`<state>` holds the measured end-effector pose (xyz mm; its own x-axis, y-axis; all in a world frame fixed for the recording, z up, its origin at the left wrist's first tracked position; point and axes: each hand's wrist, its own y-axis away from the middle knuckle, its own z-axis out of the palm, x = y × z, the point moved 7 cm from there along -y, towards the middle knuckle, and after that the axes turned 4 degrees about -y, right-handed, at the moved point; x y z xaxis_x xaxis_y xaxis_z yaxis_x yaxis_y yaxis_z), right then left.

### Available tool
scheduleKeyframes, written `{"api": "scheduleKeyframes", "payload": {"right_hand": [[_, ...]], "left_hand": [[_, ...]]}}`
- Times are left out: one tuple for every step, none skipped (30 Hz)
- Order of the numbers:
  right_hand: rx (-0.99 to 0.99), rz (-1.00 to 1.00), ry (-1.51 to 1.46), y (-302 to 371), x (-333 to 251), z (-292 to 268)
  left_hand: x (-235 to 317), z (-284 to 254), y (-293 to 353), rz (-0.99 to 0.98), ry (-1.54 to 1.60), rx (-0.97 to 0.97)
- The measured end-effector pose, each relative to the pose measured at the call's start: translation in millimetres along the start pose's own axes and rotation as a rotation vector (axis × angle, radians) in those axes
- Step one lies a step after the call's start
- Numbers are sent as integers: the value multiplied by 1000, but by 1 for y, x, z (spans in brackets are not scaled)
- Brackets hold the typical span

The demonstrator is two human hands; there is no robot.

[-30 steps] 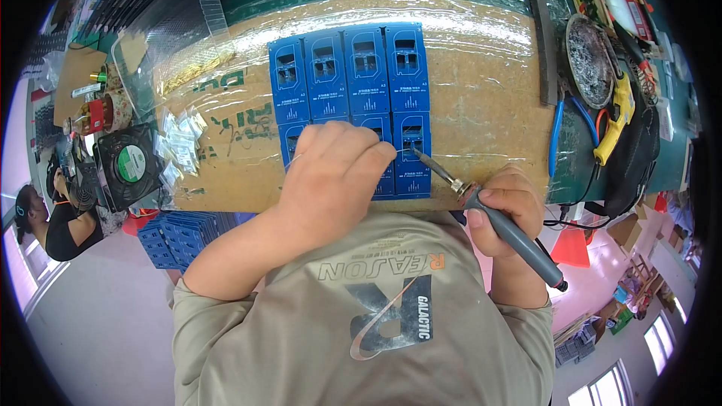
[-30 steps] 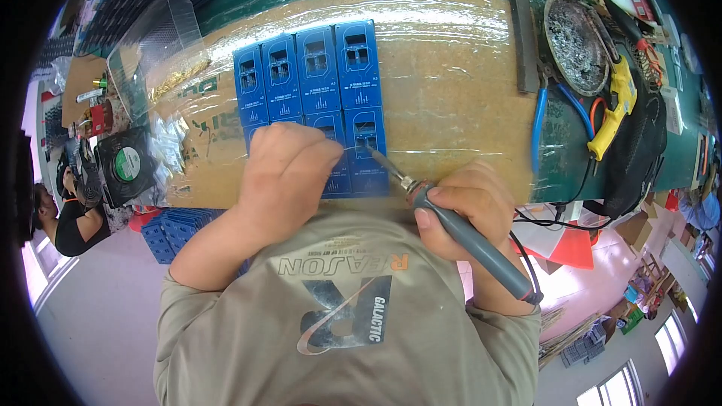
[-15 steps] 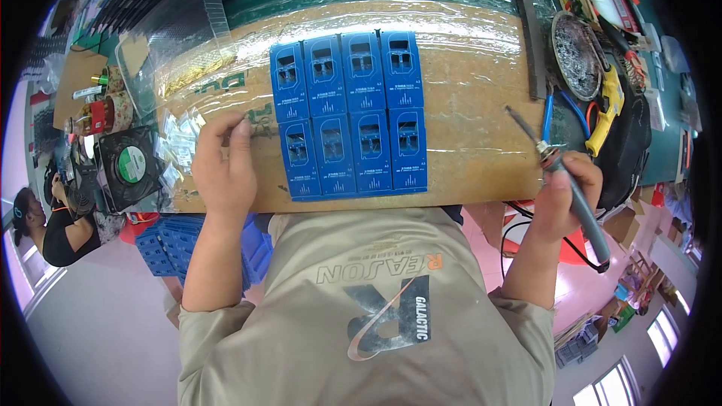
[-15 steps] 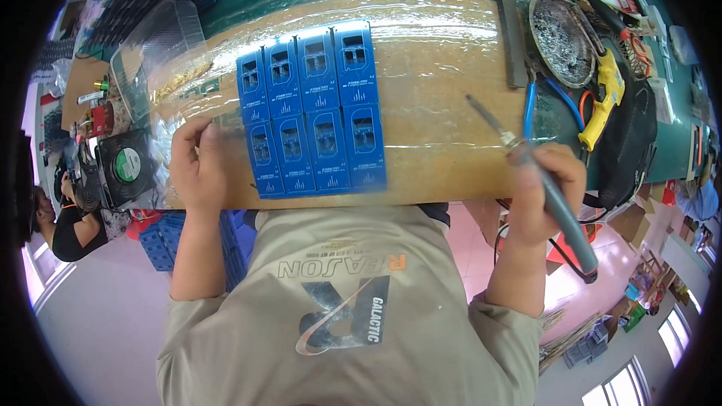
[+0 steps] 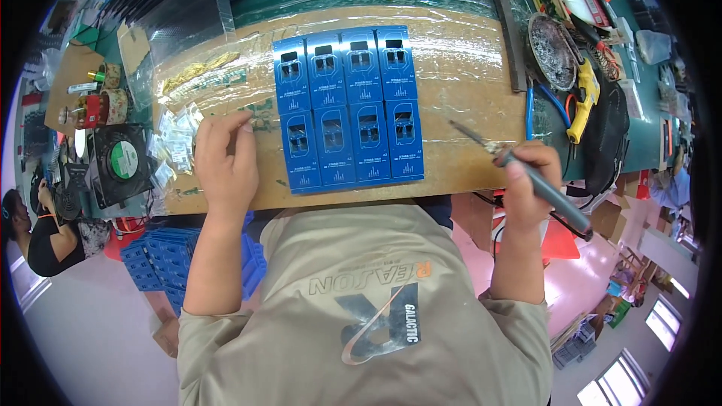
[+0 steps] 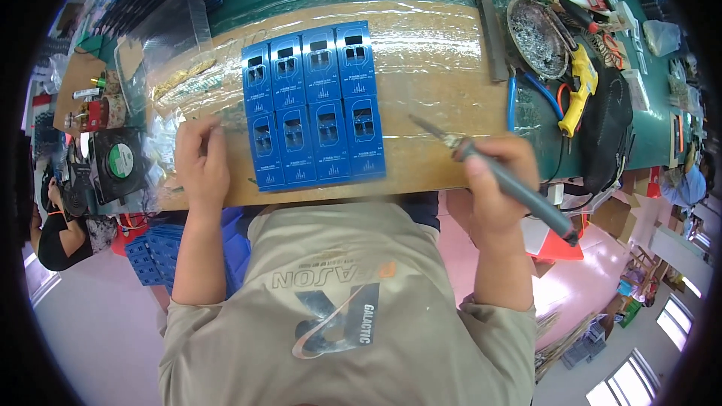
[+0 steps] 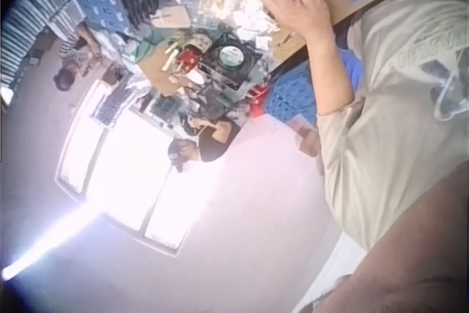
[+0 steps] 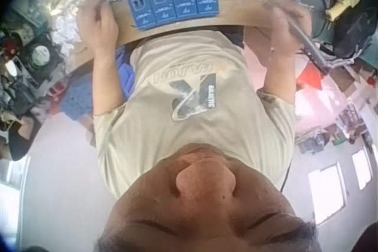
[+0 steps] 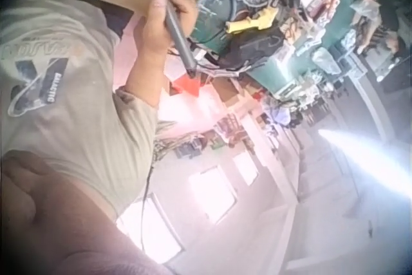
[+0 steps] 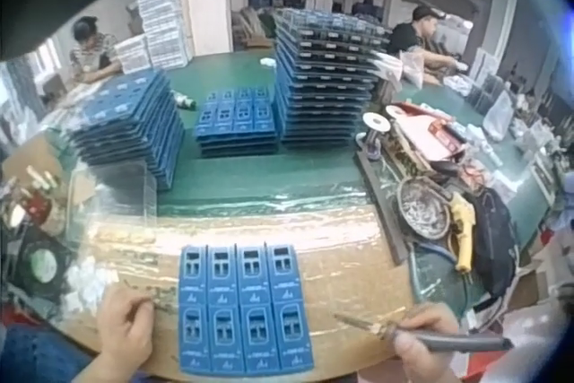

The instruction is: The person solders electronic components onto blue PCB panels using a soldering iron and soldering wire.

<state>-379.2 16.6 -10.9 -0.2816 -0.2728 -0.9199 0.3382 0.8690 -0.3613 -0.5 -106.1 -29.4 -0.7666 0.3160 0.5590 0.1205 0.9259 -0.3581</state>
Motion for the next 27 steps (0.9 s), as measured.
{"api": "scheduleKeyframes", "payload": {"right_hand": [[-32, 39, -64, 3, 1, 11], [-64, 79, -129, 6, 3, 20], [-67, 77, -128, 7, 3, 22], [-110, 84, -150, 9, 4, 27], [-153, 92, -172, 11, 5, 31], [-155, 91, -170, 11, 4, 33], [-182, 85, -149, 12, 4, 36], [-209, 78, -127, 11, 3, 38], [-211, 77, -125, 10, 3, 39], [-202, 72, -143, 10, 4, 40], [-194, 67, -160, 9, 5, 41], [-196, 65, -158, 9, 6, 40], [-198, 71, -139, 10, 8, 40], [-200, 77, -121, 10, 10, 40], [-202, 77, -121, 10, 11, 41], [-193, 70, -124, 10, 10, 41], [-183, 62, -126, 10, 10, 41], [-184, 63, -126, 10, 11, 41], [-189, 40, -102, 11, 11, 41], [-193, 15, -77, 10, 11, 40], [-194, 16, -78, 10, 12, 40], [-191, 15, -72, 10, 12, 40], [-187, 14, -67, 10, 13, 39], [-188, 14, -66, 10, 13, 38], [-186, 22, -46, 9, 14, 36], [-182, 31, -26, 9, 15, 34], [-180, 28, -23, 6, 10, 34]], "left_hand": [[-2, 1, 0, -46, -2, -15], [-2, 0, 0, -47, 0, -12], [-2, 0, 0, -48, 6, -15], [-2, 0, 0, -49, 11, -18], [-3, 0, 0, -51, 12, -16], [-3, 0, 0, -39, 2, -16], [-3, 0, 0, -28, -9, -16], [-3, 0, 0, -29, -7, -14], [-3, 0, -1, -34, -8, -16], [-2, 0, -1, -38, -9, -19], [-2, 0, -1, -40, -6, -16], [-2, 0, -1, -43, -10, -23], [-3, 0, -1, -46, -14, -30], [-3, 0, -1, -48, -13, -29], [-3, 0, -1, -43, -20, -32], [-3, 0, 0, -37, -27, -36], [-4, 0, -1, -38, -27, -36], [-4, 1, -1, -31, -26, -36], [-4, 1, -1, -23, -25, -37], [-3, 0, -2, -25, -25, -37], [-3, 1, -2, -35, -27, -45], [-3, 1, -2, -45, -28, -53], [-3, 1, -2, -46, -28, -53], [-3, 2, -3, -45, -16, -52], [-2, 3, -3, -45, -2, -50], [-1, 3, -4, -43, -1, -49], [0, 4, -4, -41, -6, -48]]}}
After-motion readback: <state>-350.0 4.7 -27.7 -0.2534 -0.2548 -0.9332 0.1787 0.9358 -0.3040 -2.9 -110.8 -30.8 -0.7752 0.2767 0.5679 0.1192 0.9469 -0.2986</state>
